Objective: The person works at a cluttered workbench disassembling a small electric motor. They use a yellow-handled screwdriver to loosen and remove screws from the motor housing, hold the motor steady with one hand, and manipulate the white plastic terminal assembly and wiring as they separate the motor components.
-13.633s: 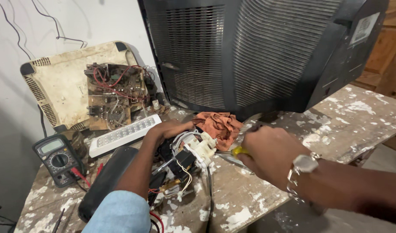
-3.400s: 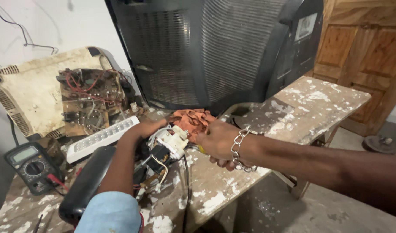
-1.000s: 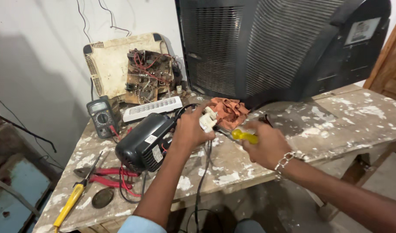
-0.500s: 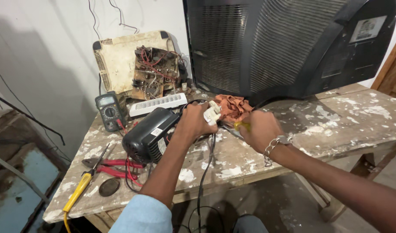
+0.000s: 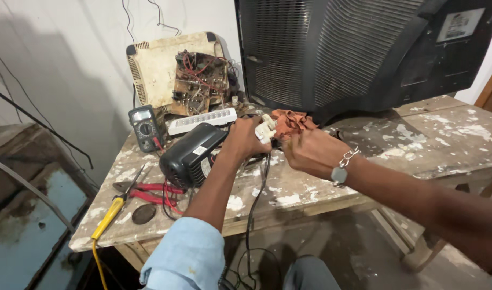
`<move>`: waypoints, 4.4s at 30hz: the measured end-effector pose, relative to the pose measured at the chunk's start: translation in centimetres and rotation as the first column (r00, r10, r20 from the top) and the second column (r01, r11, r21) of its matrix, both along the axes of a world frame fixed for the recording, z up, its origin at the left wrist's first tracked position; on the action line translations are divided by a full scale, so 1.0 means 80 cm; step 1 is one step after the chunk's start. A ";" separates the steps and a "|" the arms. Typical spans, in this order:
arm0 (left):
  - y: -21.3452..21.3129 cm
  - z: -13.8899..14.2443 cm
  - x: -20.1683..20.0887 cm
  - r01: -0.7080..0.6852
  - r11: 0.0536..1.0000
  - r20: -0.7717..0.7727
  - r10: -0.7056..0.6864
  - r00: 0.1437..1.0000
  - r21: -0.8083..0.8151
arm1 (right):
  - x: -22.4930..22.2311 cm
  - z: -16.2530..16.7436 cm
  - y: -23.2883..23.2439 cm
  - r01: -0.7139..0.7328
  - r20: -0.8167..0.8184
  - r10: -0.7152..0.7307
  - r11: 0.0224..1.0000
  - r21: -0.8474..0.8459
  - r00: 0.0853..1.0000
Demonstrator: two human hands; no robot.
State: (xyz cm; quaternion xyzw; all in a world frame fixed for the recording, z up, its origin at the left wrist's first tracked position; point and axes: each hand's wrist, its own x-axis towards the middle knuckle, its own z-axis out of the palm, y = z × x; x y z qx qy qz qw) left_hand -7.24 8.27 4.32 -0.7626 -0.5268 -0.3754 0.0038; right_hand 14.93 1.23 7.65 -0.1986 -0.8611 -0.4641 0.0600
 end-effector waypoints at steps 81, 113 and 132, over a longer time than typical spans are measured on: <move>-0.019 -0.001 0.007 -0.045 0.999 -0.030 0.046 0.998 0.022 | -0.055 -0.019 -0.045 0.280 -0.333 -0.463 0.836 -0.472 0.821; -0.004 0.003 0.002 -0.040 0.996 -0.005 0.040 0.999 -0.078 | -0.023 -0.034 0.038 0.259 -0.494 -0.835 0.546 -0.797 0.241; 0.017 -0.002 -0.004 -0.025 1.000 -0.062 0.026 0.998 0.002 | -0.006 -0.004 -0.005 0.144 0.075 -0.152 0.985 0.094 0.986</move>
